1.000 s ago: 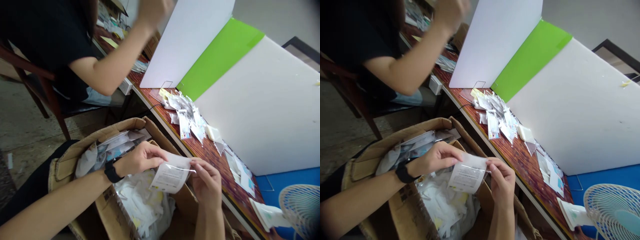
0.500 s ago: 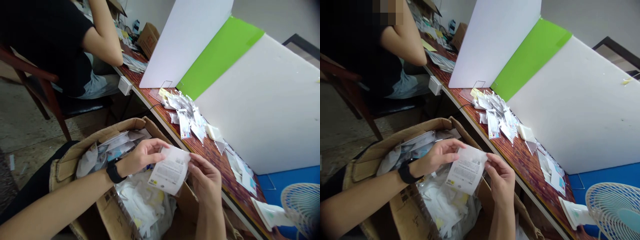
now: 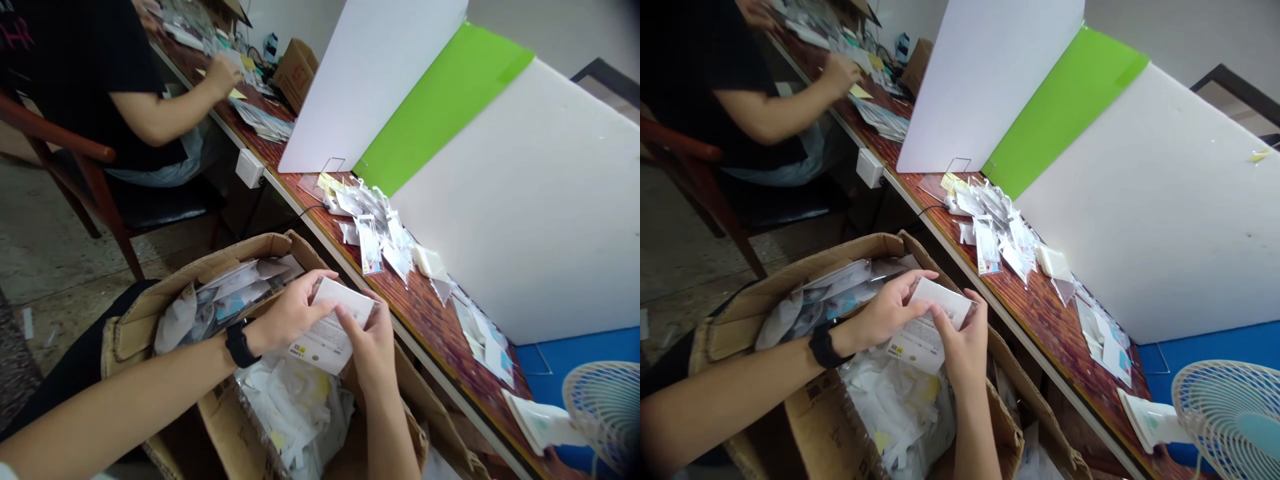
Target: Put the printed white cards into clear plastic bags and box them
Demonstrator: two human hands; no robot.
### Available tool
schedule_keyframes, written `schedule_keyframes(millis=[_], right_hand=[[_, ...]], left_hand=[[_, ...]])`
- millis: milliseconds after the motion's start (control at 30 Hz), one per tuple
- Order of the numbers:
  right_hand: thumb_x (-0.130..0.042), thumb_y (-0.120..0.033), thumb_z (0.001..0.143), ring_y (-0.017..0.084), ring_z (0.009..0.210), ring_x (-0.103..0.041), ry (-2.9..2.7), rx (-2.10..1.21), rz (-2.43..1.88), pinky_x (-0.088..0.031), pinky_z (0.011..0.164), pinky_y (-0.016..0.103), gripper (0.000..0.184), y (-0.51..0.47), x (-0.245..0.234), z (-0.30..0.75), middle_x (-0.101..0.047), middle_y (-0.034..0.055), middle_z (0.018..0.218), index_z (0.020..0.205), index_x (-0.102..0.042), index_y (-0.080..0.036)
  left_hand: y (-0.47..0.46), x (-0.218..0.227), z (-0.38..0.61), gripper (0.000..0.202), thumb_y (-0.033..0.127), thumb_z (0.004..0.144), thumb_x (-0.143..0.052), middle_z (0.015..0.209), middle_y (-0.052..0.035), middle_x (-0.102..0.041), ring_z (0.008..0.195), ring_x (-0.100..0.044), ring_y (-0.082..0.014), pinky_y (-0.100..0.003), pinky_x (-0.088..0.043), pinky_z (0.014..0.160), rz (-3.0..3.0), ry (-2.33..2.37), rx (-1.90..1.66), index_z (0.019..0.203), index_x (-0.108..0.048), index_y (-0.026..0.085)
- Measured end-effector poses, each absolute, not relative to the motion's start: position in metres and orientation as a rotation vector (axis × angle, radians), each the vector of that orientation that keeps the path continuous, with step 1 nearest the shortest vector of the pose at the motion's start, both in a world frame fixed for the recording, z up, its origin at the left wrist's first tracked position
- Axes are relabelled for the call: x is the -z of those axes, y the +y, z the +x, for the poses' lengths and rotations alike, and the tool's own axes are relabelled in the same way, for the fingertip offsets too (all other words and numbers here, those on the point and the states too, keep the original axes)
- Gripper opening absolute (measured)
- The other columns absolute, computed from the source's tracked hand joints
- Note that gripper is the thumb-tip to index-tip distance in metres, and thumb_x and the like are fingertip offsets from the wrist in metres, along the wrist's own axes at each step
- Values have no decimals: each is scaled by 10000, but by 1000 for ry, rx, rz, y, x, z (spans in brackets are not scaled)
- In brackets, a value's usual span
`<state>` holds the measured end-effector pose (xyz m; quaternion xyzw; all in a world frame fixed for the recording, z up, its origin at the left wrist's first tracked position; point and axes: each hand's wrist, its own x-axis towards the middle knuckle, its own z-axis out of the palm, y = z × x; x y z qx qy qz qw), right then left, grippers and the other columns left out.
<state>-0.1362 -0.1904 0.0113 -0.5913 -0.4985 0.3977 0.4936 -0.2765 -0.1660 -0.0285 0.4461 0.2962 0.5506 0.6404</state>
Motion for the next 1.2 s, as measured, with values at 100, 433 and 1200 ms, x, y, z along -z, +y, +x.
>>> schedule_keyframes(millis=[100, 433, 1200], right_hand=[[-782, -330, 619, 185, 662, -622, -1126, -1047, -1458, -488, 572, 283, 364, -191, -10, -144, -677, 24, 751, 876, -587, -162], [-787, -294, 595, 122, 466, -544, -923, -1378, -1334, -430, 484, 244, 216, -186, -15, -128, -631, -5, 538, 605, -627, -148], [-672, -192, 737, 152, 877, -661, -960, -649, -964, -517, 806, 289, 137, -177, -18, -92, -721, 9, 935, 872, -694, -200]], left_hand=[[-167, 29, -277, 361, 191, 767, -594, 880, -23, -627, 769, -594, -153, -250, -458, 655, 1061, 701, -1257, 1117, -504, 191], [-164, 28, -281, 324, 173, 704, -669, 832, -18, -662, 719, -604, -145, -243, -459, 628, 831, 613, -1227, 1015, -577, 169], [-153, 45, -286, 380, 228, 911, -338, 1150, -158, -653, 1059, -617, -206, -360, -492, 930, 1464, 1076, -1431, 1195, -541, 80]])
